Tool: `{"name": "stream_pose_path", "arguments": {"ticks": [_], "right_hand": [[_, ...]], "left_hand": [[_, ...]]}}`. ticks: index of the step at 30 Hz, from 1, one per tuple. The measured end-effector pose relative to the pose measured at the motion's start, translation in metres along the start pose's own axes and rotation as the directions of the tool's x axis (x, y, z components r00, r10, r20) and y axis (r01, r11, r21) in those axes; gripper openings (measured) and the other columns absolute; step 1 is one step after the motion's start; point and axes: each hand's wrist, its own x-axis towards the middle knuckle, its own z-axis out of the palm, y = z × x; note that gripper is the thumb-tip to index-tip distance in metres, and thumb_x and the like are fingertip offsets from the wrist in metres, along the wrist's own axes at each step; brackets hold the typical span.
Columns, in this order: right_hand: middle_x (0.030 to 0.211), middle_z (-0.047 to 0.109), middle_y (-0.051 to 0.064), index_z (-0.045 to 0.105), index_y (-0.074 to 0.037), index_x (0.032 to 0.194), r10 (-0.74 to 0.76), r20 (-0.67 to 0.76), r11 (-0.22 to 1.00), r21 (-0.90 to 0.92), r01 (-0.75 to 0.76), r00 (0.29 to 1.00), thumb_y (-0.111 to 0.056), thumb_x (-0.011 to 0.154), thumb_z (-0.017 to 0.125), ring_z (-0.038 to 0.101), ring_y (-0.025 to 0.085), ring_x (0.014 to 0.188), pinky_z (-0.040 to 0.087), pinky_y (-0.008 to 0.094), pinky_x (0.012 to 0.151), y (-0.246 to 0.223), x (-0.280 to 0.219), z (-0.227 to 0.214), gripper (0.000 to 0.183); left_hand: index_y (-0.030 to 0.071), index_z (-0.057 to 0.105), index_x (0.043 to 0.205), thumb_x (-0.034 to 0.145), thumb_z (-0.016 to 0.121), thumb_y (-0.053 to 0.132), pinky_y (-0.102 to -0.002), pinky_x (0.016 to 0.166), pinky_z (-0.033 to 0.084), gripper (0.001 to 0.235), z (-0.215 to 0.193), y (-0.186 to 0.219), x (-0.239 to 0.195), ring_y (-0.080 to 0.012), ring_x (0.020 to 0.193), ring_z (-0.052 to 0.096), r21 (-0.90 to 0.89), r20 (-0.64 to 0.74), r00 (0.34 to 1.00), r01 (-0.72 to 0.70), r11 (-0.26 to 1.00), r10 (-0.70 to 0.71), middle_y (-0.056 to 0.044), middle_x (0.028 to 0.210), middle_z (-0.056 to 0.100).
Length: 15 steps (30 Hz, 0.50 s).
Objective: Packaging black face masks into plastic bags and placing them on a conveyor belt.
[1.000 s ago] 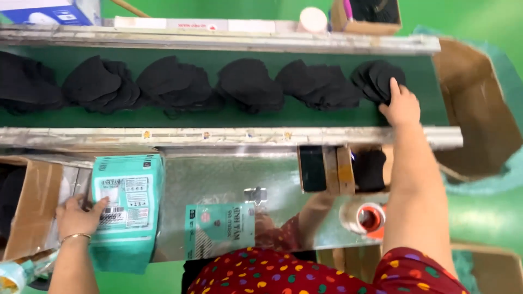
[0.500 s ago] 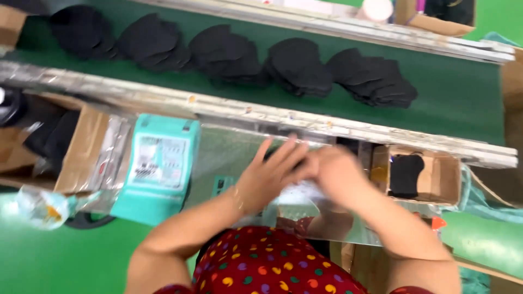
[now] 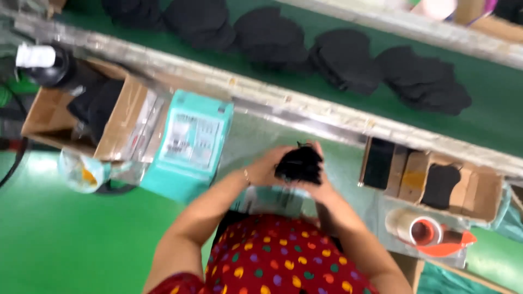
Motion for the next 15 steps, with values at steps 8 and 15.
{"name": "stream_pose_path", "arguments": {"ticks": [8,15], "right_hand": [[0.107,0.07,0.019,0.063,0.007,0.119,0.235,0.078,0.958,-0.188,-0.217,0.969,-0.013,0.093,0.069,0.066,0.028,0.096,0.054,0.04,0.079,0.025,0.018,-0.029,0.033],[0.122,0.072,0.015,0.067,-0.006,0.125,0.198,-0.007,0.793,-0.587,-0.164,0.98,-0.019,0.088,0.073,0.067,0.027,0.116,0.052,0.037,0.103,-0.006,0.013,-0.021,0.04]], "left_hand": [[0.008,0.065,0.124,0.089,0.063,0.006,-0.047,0.103,0.048,0.035,-0.122,-0.053,-0.058,-0.0389,0.119,0.061,0.561,-0.482,0.874,0.365,0.743,-0.066,-0.017,0.127,0.065],[0.006,0.066,0.096,0.087,0.078,0.02,-0.05,0.08,0.049,0.02,-0.196,-0.052,-0.07,-0.0406,0.093,0.061,0.537,-0.564,0.798,0.55,0.64,-0.213,-0.019,0.102,0.059]]}}
